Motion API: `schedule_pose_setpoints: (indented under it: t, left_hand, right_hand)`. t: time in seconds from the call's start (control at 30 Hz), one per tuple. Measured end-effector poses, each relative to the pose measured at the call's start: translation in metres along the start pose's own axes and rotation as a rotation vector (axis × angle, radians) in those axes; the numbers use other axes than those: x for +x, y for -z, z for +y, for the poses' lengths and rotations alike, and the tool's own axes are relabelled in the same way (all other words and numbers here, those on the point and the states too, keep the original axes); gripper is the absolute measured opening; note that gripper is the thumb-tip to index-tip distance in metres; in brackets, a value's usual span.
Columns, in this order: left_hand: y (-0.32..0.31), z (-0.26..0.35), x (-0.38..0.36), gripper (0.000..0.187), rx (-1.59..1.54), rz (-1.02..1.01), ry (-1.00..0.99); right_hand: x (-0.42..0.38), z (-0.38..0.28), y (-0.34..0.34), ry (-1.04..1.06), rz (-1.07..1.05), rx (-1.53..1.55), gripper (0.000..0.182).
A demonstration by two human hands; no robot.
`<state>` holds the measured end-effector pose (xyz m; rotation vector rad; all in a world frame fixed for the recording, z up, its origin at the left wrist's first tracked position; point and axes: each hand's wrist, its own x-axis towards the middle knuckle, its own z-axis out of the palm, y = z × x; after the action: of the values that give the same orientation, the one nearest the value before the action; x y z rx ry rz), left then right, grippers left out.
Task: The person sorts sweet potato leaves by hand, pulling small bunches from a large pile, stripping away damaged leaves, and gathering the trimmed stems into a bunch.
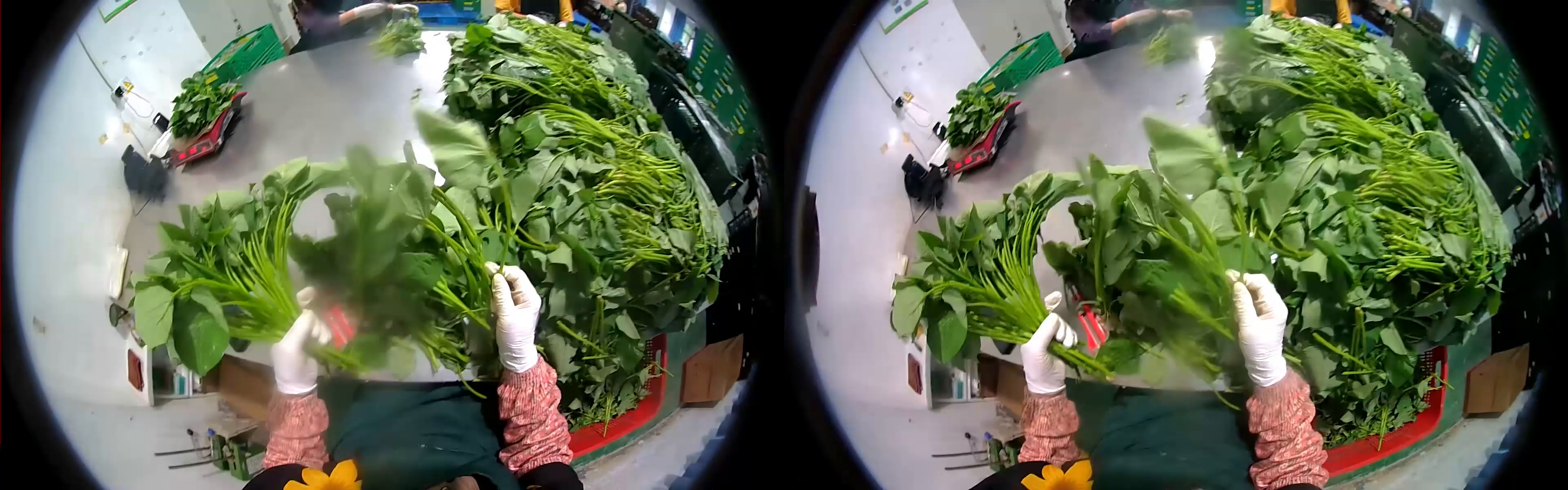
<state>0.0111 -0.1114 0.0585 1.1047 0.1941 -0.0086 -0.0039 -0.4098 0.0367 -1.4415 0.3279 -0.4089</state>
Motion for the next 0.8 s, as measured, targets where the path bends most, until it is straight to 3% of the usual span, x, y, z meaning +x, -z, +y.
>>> schedule_pose_setpoints:
  t: [0.07,0.1,0.2,0.3,0.37,0.43,0.47,0.57,0.63,0.8]
  left_hand:
    - [0.001,-0.003,0.000,0.035,0.014,-0.001,-0.011]
    - [-0.004,-0.001,-0.001,0.033,0.021,-0.001,-0.019]
    - [-0.009,0.000,0.000,0.032,0.023,-0.024,-0.014]
    - [-0.009,-0.001,-0.001,0.032,-0.002,-0.006,-0.006]
    - [-0.016,0.003,-0.004,0.031,0.004,0.023,-0.003]
    - [-0.019,0.003,-0.004,0.030,-0.005,0.018,-0.002]
    - [-0.016,0.002,-0.003,0.029,-0.017,0.000,-0.002]
    - [-0.016,0.004,-0.003,0.027,-0.026,-0.037,-0.007]
    - [-0.017,0.005,-0.005,0.027,-0.004,-0.030,0.008]
    - [-0.016,0.002,-0.004,0.026,-0.048,-0.044,0.026]
  right_hand:
    - [0.001,-0.006,0.005,-0.097,0.059,0.057,0.010]
    - [0.005,-0.001,0.004,0.054,0.094,0.135,0.011]
    - [0.016,-0.005,0.014,0.284,0.082,-0.077,0.015]
    - [0.025,-0.017,0.017,0.697,0.257,-0.310,0.014]
    - [0.023,-0.025,0.015,0.679,0.287,-0.058,0.014]
    - [0.024,-0.032,0.017,0.585,0.230,-0.025,0.017]
    - [0.026,-0.026,0.018,0.481,0.191,0.213,0.017]
    - [0.029,-0.025,0.020,0.356,0.267,0.225,0.017]
    - [0.031,-0.025,0.013,0.354,0.334,0.394,0.018]
    - [0.033,-0.028,0.028,0.132,0.301,0.342,0.019]
